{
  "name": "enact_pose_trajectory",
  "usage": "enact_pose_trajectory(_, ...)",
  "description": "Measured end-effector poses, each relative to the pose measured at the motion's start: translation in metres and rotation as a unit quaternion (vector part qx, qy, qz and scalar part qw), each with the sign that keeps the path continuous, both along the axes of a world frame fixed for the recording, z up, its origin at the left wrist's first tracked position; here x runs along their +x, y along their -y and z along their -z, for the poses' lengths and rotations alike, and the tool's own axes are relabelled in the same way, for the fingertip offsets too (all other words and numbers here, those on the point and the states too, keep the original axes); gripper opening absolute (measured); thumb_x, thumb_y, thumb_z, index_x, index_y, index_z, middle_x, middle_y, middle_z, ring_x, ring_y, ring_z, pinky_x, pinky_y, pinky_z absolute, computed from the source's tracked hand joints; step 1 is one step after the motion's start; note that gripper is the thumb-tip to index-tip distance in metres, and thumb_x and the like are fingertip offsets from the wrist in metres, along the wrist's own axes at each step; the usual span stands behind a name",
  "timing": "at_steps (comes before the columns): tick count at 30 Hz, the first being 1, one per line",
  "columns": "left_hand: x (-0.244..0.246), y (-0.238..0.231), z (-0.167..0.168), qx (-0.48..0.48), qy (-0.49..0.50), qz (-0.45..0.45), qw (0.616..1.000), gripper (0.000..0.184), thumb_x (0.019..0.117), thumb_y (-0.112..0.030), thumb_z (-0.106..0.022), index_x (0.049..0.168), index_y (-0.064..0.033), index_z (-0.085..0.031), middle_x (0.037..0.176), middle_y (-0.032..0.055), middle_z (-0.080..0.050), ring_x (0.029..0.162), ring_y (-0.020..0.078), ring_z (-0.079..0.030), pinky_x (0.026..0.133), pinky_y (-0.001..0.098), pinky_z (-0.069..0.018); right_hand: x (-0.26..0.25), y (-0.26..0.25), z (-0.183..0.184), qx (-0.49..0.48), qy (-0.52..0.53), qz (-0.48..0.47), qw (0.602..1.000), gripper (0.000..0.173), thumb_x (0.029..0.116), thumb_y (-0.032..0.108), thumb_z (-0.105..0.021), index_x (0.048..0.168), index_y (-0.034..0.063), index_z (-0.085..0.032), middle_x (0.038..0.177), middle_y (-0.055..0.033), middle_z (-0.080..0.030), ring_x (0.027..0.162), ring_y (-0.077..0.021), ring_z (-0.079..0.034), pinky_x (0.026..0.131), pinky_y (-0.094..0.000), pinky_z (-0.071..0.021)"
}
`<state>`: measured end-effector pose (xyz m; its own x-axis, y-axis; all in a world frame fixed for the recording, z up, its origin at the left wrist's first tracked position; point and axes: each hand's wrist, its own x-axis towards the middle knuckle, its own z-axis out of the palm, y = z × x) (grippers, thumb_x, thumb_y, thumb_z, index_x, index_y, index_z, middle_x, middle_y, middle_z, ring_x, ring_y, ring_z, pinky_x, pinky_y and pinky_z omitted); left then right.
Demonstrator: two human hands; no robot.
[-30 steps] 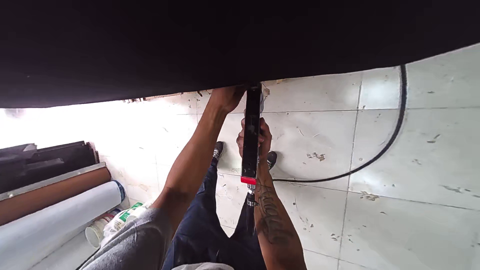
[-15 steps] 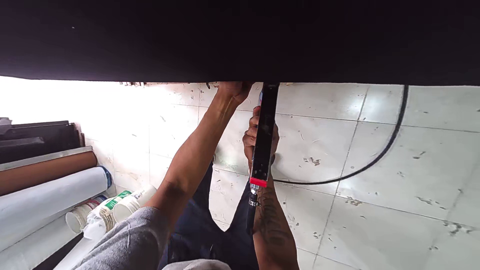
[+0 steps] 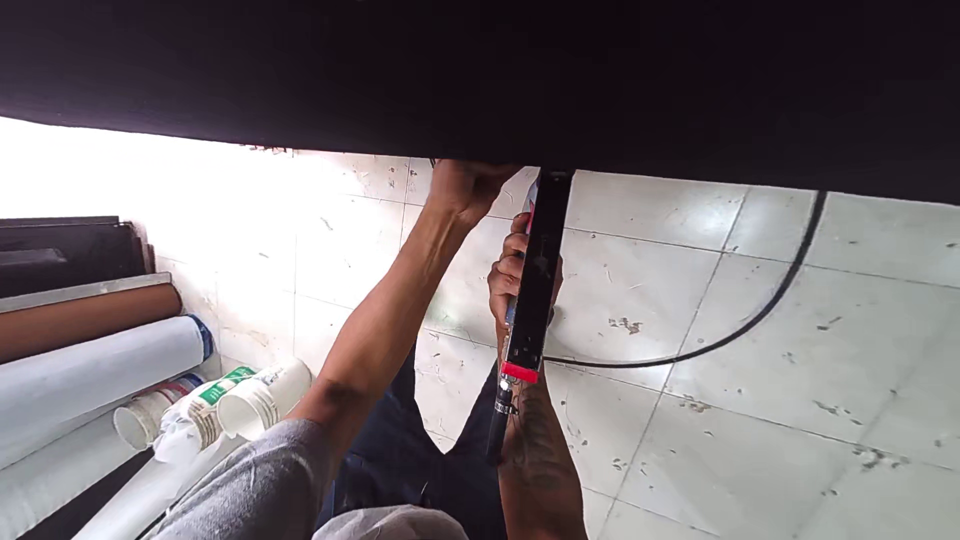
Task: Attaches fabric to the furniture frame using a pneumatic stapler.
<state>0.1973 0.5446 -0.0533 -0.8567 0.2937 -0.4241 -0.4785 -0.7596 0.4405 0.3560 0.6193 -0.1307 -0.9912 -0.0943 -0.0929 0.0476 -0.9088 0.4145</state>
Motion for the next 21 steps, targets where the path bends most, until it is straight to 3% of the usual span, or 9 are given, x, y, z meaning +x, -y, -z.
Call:
enact_pose_trajectory(1,0.000,-0.004,0.001,0.004,0.007,-0.020,1.000,0.016,0.0881,0.006,-0.053,0.091,-0.0068,-0.061,0.082,0.0110,-0.070,0.078,0.0230,-0.071,0.076,0.0432,-0.0613,0.001,0.001,0.001,0.004,-0.003,0.000,1.000,0.030,0.0987,0.024,-0.060,0.119,0.0028,-0.064,0.071,-0.0040,-0.068,0.055,-0.0134,-0.067,0.055,-0.0255,-0.0580)
enact_pose_trajectory(3,-0.008,-0.009,0.005,0.008,-0.016,-0.024,1.000,0.012,0.0935,-0.002,-0.055,0.091,-0.0090,-0.064,0.081,0.0088,-0.071,0.076,0.0199,-0.071,0.073,0.0397,-0.0615,-0.004,0.005,0.004,0.010,-0.019,0.007,1.000,0.029,0.0992,0.024,-0.058,0.119,0.0031,-0.064,0.071,-0.0040,-0.068,0.056,-0.0140,-0.067,0.056,-0.0263,-0.0586)
enact_pose_trajectory(6,-0.014,0.001,0.009,-0.074,-0.061,0.017,0.995,0.019,0.0944,0.005,-0.049,0.092,-0.0089,-0.061,0.080,0.0057,-0.071,0.075,0.0159,-0.070,0.072,0.0357,-0.0616,-0.007,0.021,0.003,0.025,-0.018,0.002,1.000,0.031,0.1017,0.027,-0.056,0.122,0.0043,-0.062,0.077,-0.0047,-0.069,0.058,-0.0136,-0.067,0.056,-0.0252,-0.0576)
enact_pose_trajectory(10,-0.030,0.021,0.013,-0.211,-0.158,0.099,0.959,0.022,0.0909,0.009,-0.054,0.093,-0.0117,-0.062,0.080,-0.0025,-0.070,0.077,0.0073,-0.069,0.074,0.0276,-0.0601,-0.020,0.053,-0.003,0.046,-0.019,0.002,0.999,0.033,0.1015,0.030,-0.056,0.124,0.0068,-0.063,0.077,-0.0037,-0.069,0.056,-0.0121,-0.065,0.053,-0.0237,-0.0554)
enact_pose_trajectory(12,-0.037,0.033,0.010,-0.223,-0.184,0.152,0.945,0.024,0.0887,0.009,-0.057,0.090,-0.0136,-0.064,0.078,-0.0044,-0.072,0.075,0.0052,-0.069,0.071,0.0255,-0.0602,-0.025,0.065,-0.006,0.037,-0.016,-0.008,0.999,0.034,0.1004,0.030,-0.058,0.122,0.0052,-0.065,0.075,-0.0054,-0.070,0.056,-0.0141,-0.067,0.054,-0.0251,-0.0567)
enact_pose_trajectory(16,-0.051,0.054,0.001,-0.201,-0.212,0.249,0.923,0.030,0.0920,0.008,-0.051,0.085,-0.0188,-0.063,0.074,-0.0091,-0.071,0.070,0.0003,-0.068,0.065,0.0203,-0.0585,-0.033,0.086,-0.002,0.044,-0.009,-0.001,0.999,0.031,0.1016,0.031,-0.057,0.121,0.0067,-0.063,0.072,-0.0031,-0.067,0.053,-0.0120,-0.064,0.052,-0.0237,-0.0550)
enact_pose_trajectory(19,-0.048,0.081,0.000,-0.193,-0.181,0.214,0.940,0.021,0.0954,0.006,-0.054,0.097,-0.0128,-0.063,0.086,-0.0033,-0.070,0.082,0.0065,-0.068,0.076,0.0265,-0.0589,-0.035,0.096,0.001,0.033,-0.019,-0.008,0.999,0.031,0.1026,0.029,-0.055,0.122,0.0058,-0.061,0.074,-0.0030,-0.067,0.055,-0.0116,-0.064,0.053,-0.0236,-0.0552)
enact_pose_trajectory(21,-0.043,0.108,-0.002,-0.079,-0.075,0.129,0.986,0.020,0.0866,0.011,-0.058,0.097,-0.0049,-0.063,0.092,0.0105,-0.073,0.090,0.0219,-0.072,0.083,0.0410,-0.0613,-0.036,0.099,0.003,0.025,-0.021,-0.013,0.999,0.031,0.1024,0.028,-0.055,0.122,0.0049,-0.061,0.075,-0.0030,-0.067,0.055,-0.0113,-0.065,0.053,-0.0232,-0.0559)
